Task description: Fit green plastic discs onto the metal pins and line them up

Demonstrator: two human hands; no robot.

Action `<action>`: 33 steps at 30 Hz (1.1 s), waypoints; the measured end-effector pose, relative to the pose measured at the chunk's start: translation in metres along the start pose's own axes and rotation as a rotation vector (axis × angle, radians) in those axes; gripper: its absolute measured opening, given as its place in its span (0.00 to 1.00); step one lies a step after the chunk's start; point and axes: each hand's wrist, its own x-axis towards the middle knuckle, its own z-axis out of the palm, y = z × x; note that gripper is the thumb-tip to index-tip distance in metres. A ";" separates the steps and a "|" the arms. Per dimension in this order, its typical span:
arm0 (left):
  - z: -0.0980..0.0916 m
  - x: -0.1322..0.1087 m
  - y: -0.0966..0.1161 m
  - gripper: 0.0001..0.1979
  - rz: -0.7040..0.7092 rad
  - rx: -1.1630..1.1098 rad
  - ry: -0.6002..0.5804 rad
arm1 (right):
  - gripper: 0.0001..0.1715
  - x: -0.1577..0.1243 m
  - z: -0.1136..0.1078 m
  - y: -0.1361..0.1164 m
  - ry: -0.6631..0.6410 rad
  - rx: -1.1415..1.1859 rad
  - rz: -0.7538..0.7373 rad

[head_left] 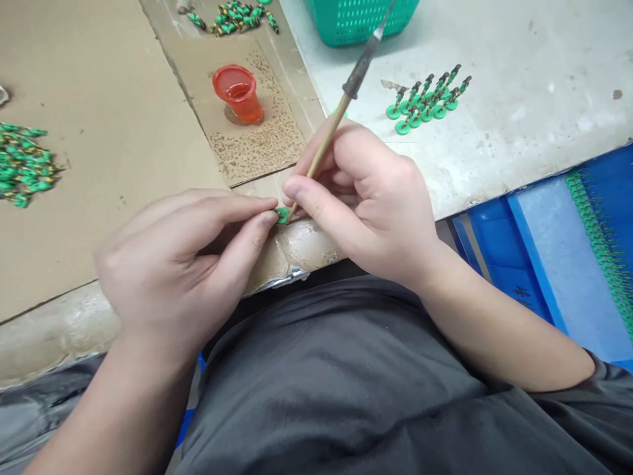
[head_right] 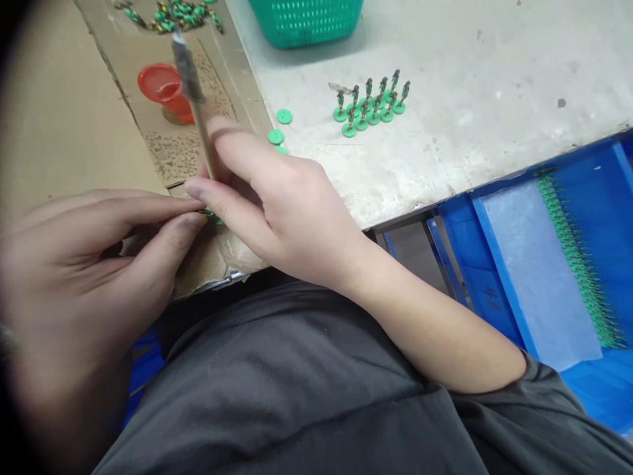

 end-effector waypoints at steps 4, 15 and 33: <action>0.001 -0.001 -0.002 0.05 0.014 -0.004 0.003 | 0.08 0.001 0.001 0.003 0.064 0.033 -0.059; 0.000 -0.001 -0.001 0.06 -0.046 0.001 0.006 | 0.21 0.002 0.002 -0.006 0.029 -0.047 0.002; -0.001 -0.001 -0.001 0.04 -0.005 0.015 -0.015 | 0.20 0.004 -0.002 -0.012 -0.020 -0.159 0.045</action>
